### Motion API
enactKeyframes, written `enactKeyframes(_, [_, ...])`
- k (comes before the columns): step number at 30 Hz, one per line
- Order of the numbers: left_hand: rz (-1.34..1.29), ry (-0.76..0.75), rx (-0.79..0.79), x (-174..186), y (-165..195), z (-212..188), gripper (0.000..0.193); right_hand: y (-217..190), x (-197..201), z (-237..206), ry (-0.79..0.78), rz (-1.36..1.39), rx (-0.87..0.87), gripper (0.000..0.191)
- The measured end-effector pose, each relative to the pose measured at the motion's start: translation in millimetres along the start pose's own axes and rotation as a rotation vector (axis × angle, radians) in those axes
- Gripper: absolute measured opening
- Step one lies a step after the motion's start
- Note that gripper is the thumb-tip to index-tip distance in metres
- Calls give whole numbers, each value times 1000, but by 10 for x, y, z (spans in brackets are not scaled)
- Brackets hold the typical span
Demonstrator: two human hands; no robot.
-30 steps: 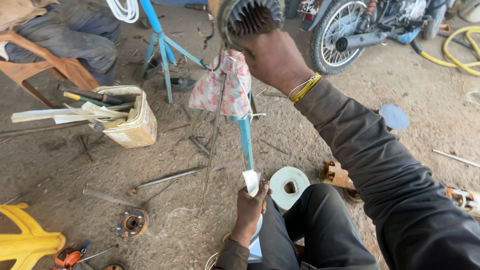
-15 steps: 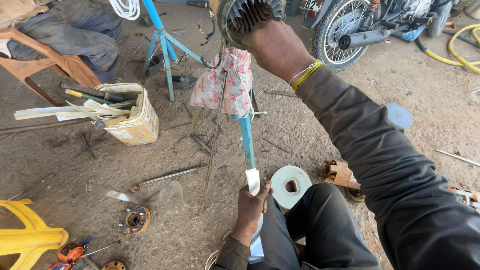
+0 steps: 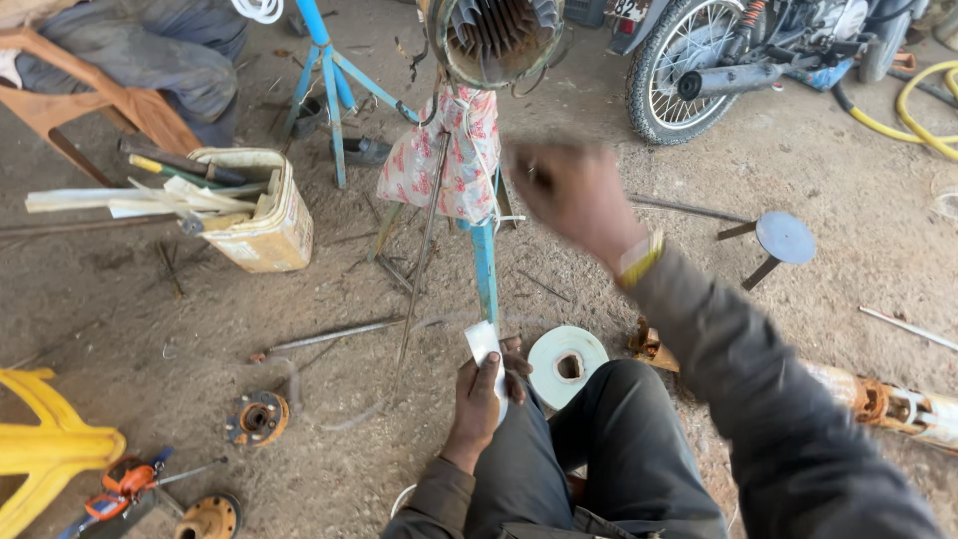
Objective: The person sits on a chair in a workshop and cuts short strips of white tape from a roll, then presses each strip onto the teeth of a gear-like impeller inside a cylindrical housing mounted on a stand, repeating the cut-and-apply cycle.
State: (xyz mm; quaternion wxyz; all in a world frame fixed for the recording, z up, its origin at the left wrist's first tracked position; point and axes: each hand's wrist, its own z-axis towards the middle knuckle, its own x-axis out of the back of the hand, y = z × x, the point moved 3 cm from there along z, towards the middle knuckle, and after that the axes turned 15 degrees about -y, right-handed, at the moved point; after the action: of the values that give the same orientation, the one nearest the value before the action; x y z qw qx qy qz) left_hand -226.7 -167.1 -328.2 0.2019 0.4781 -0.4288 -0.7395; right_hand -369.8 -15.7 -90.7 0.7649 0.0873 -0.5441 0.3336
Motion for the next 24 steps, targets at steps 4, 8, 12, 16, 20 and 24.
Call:
enactKeyframes(4, [18,6,131,-181,-47,-53,37,-328,-657,-1260,-239,427,-214,33])
enactKeyframes(8, [75,70,157,-513,-77,-79,28,-371,-935,-2141,-100,1107,-394,37])
enactKeyframes(12, [112,74,188,-900,-132,-245,27,-376,-962,-2789,58,1387,-531,22])
enactKeyframes(16, [138,-24,307,-1177,-177,-439,29,-314,-902,-3007,249,1463,-636,17])
enactKeyframes(20, [617,-256,689,-1330,-199,-727,26,37,-654,-2937,652,1627,-734,14])
enactKeyframes(24, [714,-357,937,-1326,-146,-905,25,328,-261,-3018,862,1552,-613,13])
